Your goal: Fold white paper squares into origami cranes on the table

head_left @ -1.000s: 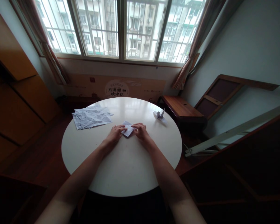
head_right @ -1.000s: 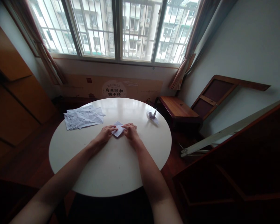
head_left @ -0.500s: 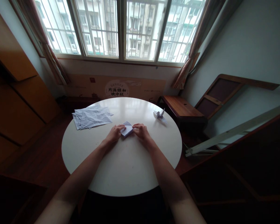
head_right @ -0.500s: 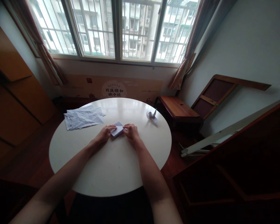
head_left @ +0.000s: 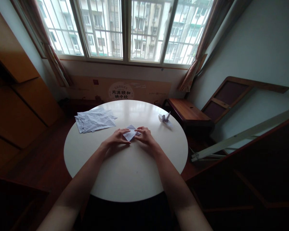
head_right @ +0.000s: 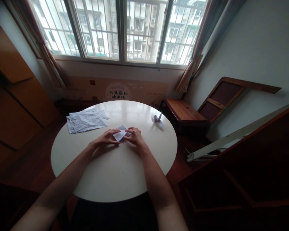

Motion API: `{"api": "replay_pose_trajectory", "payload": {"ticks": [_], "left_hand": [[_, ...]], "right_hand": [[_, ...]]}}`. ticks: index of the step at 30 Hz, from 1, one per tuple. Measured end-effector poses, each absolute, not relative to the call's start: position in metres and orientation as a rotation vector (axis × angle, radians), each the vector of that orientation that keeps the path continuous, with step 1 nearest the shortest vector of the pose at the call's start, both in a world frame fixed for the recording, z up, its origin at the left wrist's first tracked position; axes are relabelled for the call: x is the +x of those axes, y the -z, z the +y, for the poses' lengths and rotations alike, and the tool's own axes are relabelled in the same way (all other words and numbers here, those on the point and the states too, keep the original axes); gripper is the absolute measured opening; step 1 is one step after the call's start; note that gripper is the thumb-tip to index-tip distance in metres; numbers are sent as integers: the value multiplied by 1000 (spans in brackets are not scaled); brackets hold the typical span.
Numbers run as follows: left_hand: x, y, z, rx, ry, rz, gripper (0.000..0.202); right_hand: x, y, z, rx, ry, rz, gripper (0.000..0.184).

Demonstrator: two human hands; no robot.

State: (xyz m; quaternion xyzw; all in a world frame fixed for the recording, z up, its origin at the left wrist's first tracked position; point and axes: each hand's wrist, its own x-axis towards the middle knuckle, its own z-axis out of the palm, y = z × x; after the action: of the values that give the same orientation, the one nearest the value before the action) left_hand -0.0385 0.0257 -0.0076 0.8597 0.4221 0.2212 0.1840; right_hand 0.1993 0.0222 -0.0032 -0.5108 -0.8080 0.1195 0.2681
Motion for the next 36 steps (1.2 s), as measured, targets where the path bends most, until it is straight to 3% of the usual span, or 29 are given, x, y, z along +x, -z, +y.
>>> {"api": "replay_pose_trajectory", "payload": {"ticks": [8, 14, 17, 26, 33, 36], "left_hand": [[-41, 5, 28, 2334, -743, 1050, 60], [-37, 2, 26, 2395, -842, 1020, 25], [-34, 1, 23, 2462, -871, 1014, 17], [-17, -4, 14, 2536, -917, 1240, 17], [-11, -8, 8, 2371, -917, 1119, 26], [-15, -8, 8, 2399, -906, 1027, 45]], "right_hand": [[201, 5, 25, -1420, -403, -2184, 36], [200, 8, 27, -1449, -416, -2147, 30], [200, 9, 28, -1434, -407, -2147, 29], [197, 6, 22, -1307, -399, -2186, 32], [197, 10, 28, -1343, -392, -2192, 24], [198, 11, 30, -1346, -390, -2159, 20]]}}
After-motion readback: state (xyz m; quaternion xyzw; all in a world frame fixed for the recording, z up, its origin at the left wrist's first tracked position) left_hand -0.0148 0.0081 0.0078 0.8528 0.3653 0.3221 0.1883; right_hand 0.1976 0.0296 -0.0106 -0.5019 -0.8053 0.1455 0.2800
